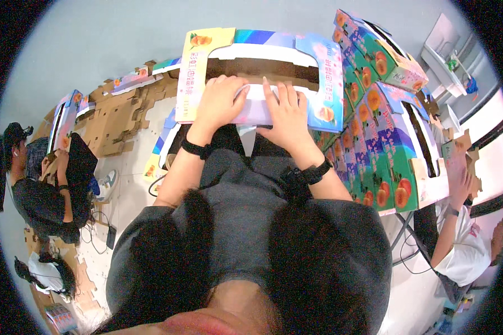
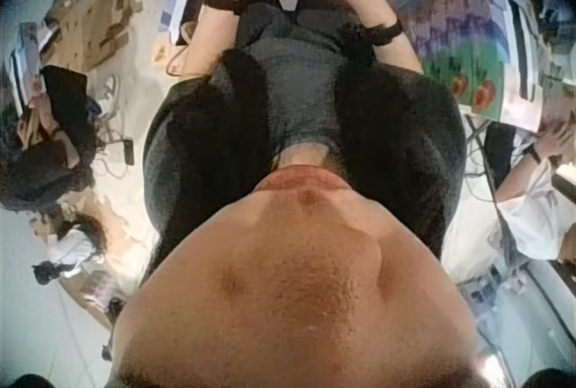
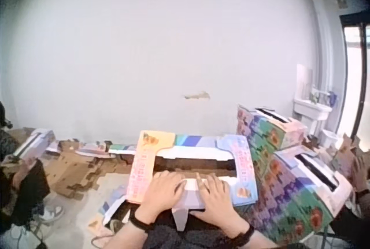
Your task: Assemble cardboard product boxes by folding flaps and nesting them into a stack.
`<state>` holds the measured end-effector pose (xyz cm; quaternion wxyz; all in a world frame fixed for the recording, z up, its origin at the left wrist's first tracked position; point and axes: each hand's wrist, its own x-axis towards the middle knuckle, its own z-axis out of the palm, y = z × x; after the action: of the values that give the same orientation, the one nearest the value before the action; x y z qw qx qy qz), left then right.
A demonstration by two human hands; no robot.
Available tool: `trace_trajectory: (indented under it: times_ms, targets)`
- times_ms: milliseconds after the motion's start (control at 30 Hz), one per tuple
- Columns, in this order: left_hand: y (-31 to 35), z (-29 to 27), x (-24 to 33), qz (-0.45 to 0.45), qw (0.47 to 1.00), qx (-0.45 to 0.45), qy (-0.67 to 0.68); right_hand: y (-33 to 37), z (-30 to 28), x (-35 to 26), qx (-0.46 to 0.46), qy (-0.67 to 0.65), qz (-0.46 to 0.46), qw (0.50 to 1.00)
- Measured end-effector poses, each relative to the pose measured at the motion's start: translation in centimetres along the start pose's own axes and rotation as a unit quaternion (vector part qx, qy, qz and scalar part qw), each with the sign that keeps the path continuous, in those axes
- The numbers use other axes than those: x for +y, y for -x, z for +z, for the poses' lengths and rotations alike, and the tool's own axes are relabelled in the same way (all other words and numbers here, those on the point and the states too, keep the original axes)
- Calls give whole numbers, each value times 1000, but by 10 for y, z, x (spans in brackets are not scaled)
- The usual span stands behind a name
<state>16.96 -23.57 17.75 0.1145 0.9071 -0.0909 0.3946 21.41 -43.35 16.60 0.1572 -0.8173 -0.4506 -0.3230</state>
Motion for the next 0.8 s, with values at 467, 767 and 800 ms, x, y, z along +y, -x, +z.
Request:
trace_trajectory:
  times_ms: [467, 767, 800]
  targets:
    - [51, -101, 37, 106, 829, 548, -12, -48, -99, 85, 93, 194, -116, 970]
    - [87, -140, 2, -132, 972, 167, 102, -64, -95, 144, 141, 337, -288, 885]
    - [87, -134, 4, -132, 972, 168, 102, -64, -91, 145, 128, 337, -308, 880]
